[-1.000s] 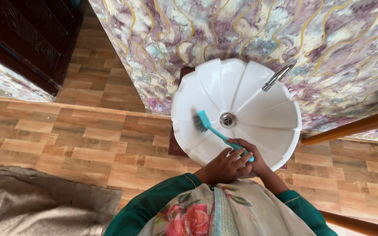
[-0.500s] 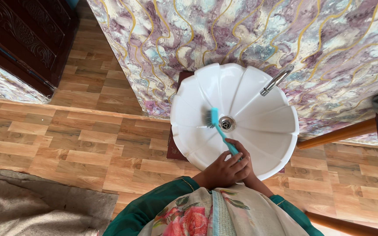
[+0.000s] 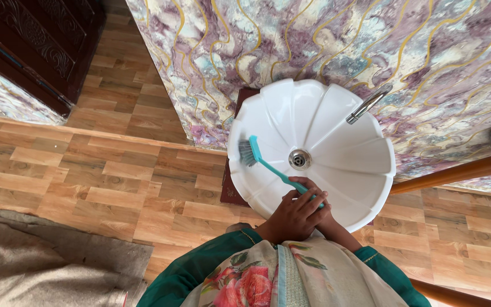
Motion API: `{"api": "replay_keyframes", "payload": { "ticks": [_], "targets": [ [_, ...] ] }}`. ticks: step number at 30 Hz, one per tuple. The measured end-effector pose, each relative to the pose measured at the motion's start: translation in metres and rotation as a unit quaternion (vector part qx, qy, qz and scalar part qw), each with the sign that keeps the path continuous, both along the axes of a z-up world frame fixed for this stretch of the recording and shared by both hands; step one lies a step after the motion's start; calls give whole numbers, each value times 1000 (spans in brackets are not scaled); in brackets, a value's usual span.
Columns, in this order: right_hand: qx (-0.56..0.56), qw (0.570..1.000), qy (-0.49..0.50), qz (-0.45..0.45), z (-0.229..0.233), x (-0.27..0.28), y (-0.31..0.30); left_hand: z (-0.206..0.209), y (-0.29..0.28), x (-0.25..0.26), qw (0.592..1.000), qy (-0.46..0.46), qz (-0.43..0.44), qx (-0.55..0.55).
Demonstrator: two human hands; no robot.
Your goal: The person scrubs a white shell-shaped sink using a blue-bristled brush, moving the brush around the drain and interior surfaces.
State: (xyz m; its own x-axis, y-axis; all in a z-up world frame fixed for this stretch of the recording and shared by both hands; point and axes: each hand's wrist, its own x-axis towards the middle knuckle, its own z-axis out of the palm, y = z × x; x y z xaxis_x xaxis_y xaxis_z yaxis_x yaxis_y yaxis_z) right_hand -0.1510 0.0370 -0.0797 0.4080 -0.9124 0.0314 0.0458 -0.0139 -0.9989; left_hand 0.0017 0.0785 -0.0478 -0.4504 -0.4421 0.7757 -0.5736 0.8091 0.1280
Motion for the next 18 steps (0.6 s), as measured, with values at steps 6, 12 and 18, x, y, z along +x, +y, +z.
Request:
{"api": "replay_keyframes", "payload": {
  "ticks": [6,12,18],
  "targets": [
    [-79,989,89,-92,-8,-5,-3,-3,0,-2,997,-9,8,75],
    [-113,992,45,-43,-9,-5,1,-6,2,-2,999,-9,17,48],
    [-30,993,91,-66,-27,-10,-10,-5,0,-5,1000,-5,22,-8]
  ]
}}
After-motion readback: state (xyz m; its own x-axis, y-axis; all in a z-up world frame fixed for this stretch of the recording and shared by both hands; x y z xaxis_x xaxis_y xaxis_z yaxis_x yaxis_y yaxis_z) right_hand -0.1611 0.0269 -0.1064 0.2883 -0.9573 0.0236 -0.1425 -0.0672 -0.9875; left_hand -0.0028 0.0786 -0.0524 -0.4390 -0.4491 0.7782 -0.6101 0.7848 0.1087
